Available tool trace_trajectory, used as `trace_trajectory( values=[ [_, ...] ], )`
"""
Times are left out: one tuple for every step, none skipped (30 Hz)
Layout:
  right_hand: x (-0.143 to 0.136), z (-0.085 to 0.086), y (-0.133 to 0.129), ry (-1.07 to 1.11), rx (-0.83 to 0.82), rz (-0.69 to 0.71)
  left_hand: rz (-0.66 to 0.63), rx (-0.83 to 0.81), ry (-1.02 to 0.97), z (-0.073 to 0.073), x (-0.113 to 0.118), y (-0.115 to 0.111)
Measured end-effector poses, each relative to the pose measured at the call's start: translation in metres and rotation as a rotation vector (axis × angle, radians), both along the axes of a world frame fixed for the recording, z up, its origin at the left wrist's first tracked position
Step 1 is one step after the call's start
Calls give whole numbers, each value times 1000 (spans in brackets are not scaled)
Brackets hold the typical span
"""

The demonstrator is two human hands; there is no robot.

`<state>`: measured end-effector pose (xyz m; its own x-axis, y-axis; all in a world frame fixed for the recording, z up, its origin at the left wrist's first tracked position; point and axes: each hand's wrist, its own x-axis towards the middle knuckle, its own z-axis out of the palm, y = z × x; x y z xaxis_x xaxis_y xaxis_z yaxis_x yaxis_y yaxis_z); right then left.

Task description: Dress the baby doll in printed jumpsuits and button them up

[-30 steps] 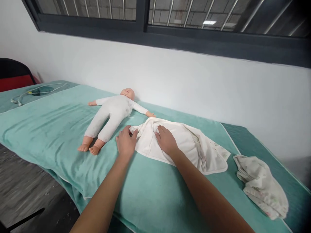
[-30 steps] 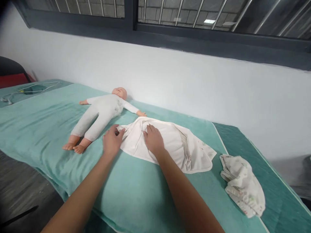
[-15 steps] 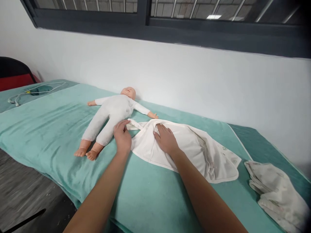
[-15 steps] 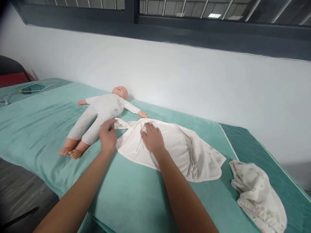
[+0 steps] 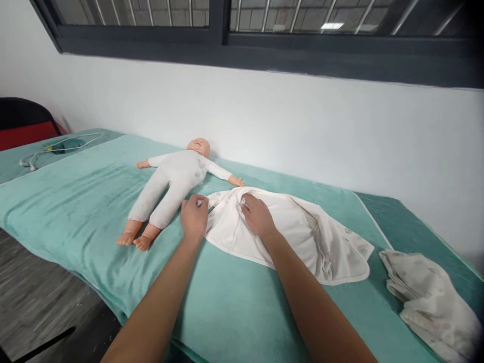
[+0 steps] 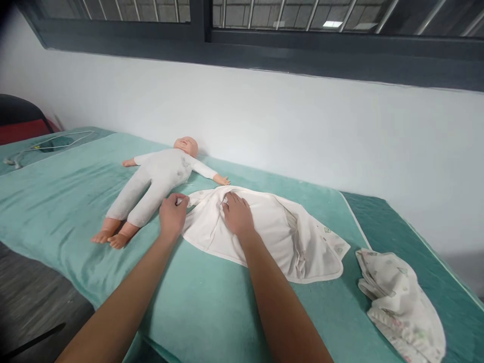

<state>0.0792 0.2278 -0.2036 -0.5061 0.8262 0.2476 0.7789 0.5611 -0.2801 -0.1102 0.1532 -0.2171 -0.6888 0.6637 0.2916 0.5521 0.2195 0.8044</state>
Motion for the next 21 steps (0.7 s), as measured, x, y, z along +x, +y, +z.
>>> trace_trajectory(
  values=[
    [0,0,0,2,1,2,0,46,15,0,0,-1],
    [0,0,1,4,3,4,-4,99,19,0,1,-2],
    [0,-1,1,5,4,7,-9,144,12,0,1,-3],
    [0,-2,2,6,5,8,-16,172,2,-1,1,-4],
    [0,-2,2,5,6,9,-27,182,-6,-1,1,-4],
    [0,-3,2,5,6,8,-41,184,-5,-2,1,-5],
    [0,-4,3,3,5,5,-59,188,5,-3,0,-4],
    [1,-5,3,0,5,2,-83,200,25,-4,0,-4],
    [1,-6,3,-3,5,-4,-109,219,50,-5,-1,-3],
    [1,-7,3,-6,5,-11,-130,243,75,-6,-2,-2],
    [1,-8,3,-8,6,-23,-140,265,98,-7,-3,-1],
    [0,-9,3,-11,7,-42,-139,280,118,-8,-3,0],
    [0,-10,3,-17,6,-68,-129,286,134,-8,-3,0],
    [-1,-11,2,-29,1,-97,-119,288,149,-8,-2,0],
    [-2,-11,1,-44,-6,-125,-117,288,166,-8,-1,-1],
    [-2,-12,0,-64,-17,-149,-132,287,190,-8,0,-2],
    [-2,-12,-1,-86,-28,-169,-162,282,220,-7,2,-4],
    [-1,-12,-3,-107,-38,-184,-201,276,254,-7,4,-7],
    [2,-12,-4,-124,-46,-197,-243,264,290,-6,6,-9],
    [7,-12,-6,-138,-52,-209,-282,248,325,-6,8,-12],
    [14,-11,-7,-148,-56,-222,-315,229,357,-5,10,-15]
  ],
)
